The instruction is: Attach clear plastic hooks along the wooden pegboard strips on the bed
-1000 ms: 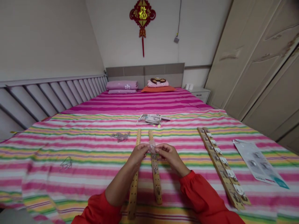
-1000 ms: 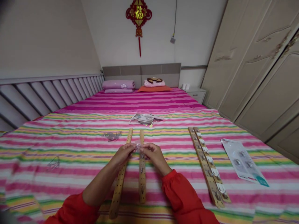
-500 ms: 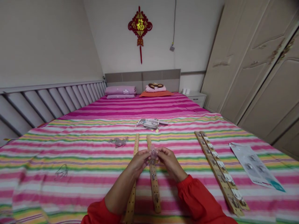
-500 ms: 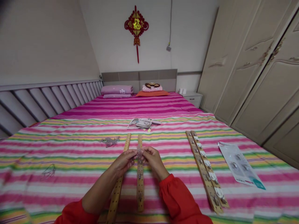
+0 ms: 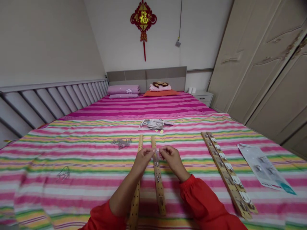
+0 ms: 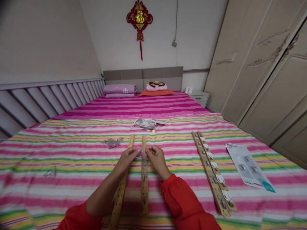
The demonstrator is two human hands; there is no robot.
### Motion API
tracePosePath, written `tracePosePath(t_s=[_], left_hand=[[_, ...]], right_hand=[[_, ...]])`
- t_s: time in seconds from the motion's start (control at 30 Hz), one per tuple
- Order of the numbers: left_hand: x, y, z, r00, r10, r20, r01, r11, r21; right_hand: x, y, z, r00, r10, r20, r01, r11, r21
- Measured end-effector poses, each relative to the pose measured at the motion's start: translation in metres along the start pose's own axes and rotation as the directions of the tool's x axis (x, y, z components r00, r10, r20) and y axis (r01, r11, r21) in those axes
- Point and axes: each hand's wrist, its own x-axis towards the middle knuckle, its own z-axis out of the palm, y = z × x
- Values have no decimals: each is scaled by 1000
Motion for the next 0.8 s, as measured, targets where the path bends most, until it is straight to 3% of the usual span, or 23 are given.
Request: tracePosePath(t_s=[0.07, 0.27, 0.5, 0.67, 0.8], left_hand=[[1, -1, 1, 998, 58, 11, -58, 998, 32], [8, -9, 0, 993, 96, -68, -92, 994, 63], [4, -17, 6, 987, 141, -80, -130, 983, 127], [1, -22, 3, 984, 163, -71, -151, 978, 145], [5, -14, -3, 975, 222, -5, -216, 951, 220]], right_hand=[[1, 1, 0, 1000, 1, 11, -1, 1000, -2], [0, 4, -2, 999, 45, 21, -45, 999, -6], [-4, 5, -3, 980, 192, -52, -179, 965, 192], [-5, 5, -2, 970, 236, -63, -213, 943, 254], [-6, 9, -7, 964, 262, -32, -252, 949, 190]])
